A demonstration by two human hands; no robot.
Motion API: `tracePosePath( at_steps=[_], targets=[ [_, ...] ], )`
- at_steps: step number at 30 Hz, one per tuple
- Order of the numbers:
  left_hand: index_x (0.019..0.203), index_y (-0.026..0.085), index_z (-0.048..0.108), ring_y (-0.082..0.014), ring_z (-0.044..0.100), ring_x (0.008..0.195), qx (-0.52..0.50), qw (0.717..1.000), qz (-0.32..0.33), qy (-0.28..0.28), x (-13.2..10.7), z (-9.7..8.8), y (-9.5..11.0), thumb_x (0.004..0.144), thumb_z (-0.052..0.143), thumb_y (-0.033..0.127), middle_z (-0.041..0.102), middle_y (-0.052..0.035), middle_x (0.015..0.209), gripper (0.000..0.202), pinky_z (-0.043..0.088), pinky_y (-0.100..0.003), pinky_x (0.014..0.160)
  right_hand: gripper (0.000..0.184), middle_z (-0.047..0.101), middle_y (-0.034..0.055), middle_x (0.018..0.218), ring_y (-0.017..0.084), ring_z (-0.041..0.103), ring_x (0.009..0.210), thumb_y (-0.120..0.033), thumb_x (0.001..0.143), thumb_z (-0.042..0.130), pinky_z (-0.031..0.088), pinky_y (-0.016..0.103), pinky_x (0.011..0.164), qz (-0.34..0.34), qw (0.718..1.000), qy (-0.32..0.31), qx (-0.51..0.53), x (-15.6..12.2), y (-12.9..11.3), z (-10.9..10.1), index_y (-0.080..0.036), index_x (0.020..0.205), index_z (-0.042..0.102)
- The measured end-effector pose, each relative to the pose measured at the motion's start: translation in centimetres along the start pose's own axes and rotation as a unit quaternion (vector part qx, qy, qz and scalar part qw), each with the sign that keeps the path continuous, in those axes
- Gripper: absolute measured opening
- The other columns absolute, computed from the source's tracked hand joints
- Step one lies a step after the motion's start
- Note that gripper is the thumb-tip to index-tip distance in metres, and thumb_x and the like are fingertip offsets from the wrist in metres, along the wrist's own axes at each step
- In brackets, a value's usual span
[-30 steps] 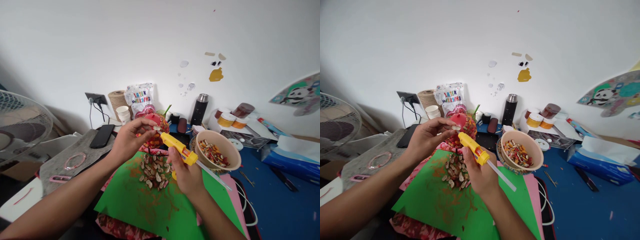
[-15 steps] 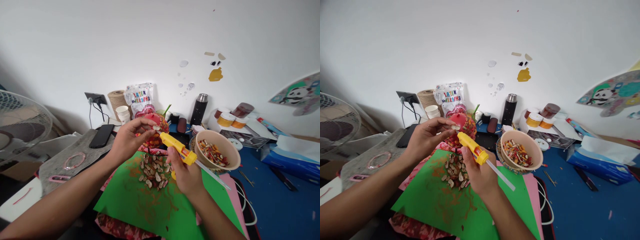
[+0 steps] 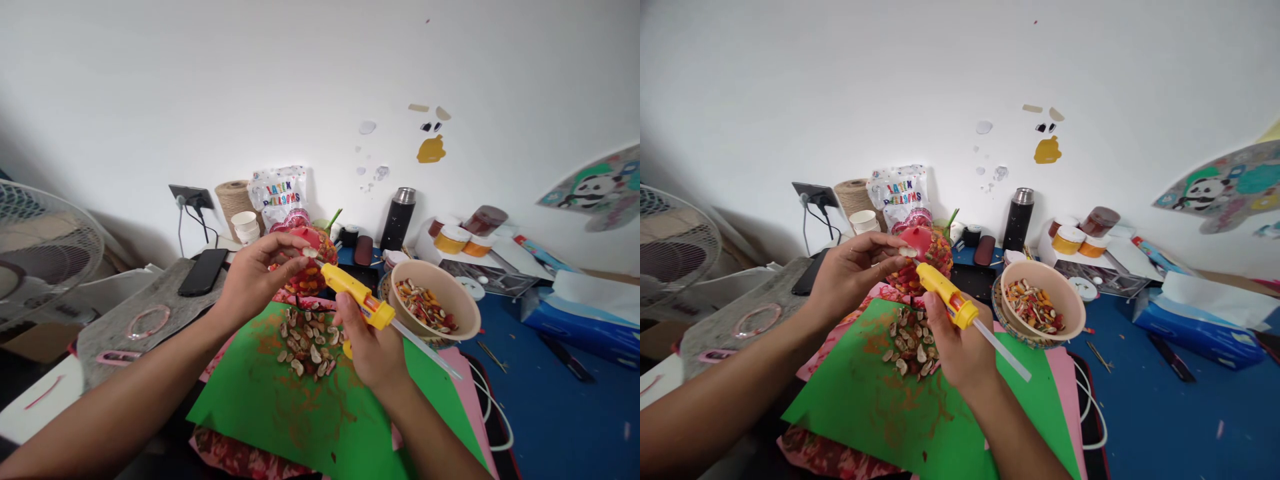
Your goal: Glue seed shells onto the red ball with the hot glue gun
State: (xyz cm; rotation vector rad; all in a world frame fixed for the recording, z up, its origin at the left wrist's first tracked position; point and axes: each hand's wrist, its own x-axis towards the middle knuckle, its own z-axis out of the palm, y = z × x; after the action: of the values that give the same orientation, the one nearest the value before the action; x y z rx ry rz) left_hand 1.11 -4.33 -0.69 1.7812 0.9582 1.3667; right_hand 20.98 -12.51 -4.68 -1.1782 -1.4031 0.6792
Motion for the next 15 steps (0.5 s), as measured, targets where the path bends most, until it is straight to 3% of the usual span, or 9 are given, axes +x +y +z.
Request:
tracePosePath(
  at_steps=[15],
  targets=[
    [0.108, 0.021, 0.081, -0.0228, 0.08, 0.089, -0.024, 1.0, -0.013, -0.006, -0.09, -0.11, -0.11, 0.088, 0.092, 0.04, 0.085, -0.0093, 0.103, 0.029, 0.067, -0.033, 0.078, 0.064, 0.051, -0.0022, 0.056, 0.015, 0.048, 0.05, -0.075, 0.104, 0.052, 0.039, 0.028, 0.049, -0.003, 1.0, 0.012, -0.01, 0.07, -0.03, 0.02, -0.024, 0.067, 0.059]
  ],
)
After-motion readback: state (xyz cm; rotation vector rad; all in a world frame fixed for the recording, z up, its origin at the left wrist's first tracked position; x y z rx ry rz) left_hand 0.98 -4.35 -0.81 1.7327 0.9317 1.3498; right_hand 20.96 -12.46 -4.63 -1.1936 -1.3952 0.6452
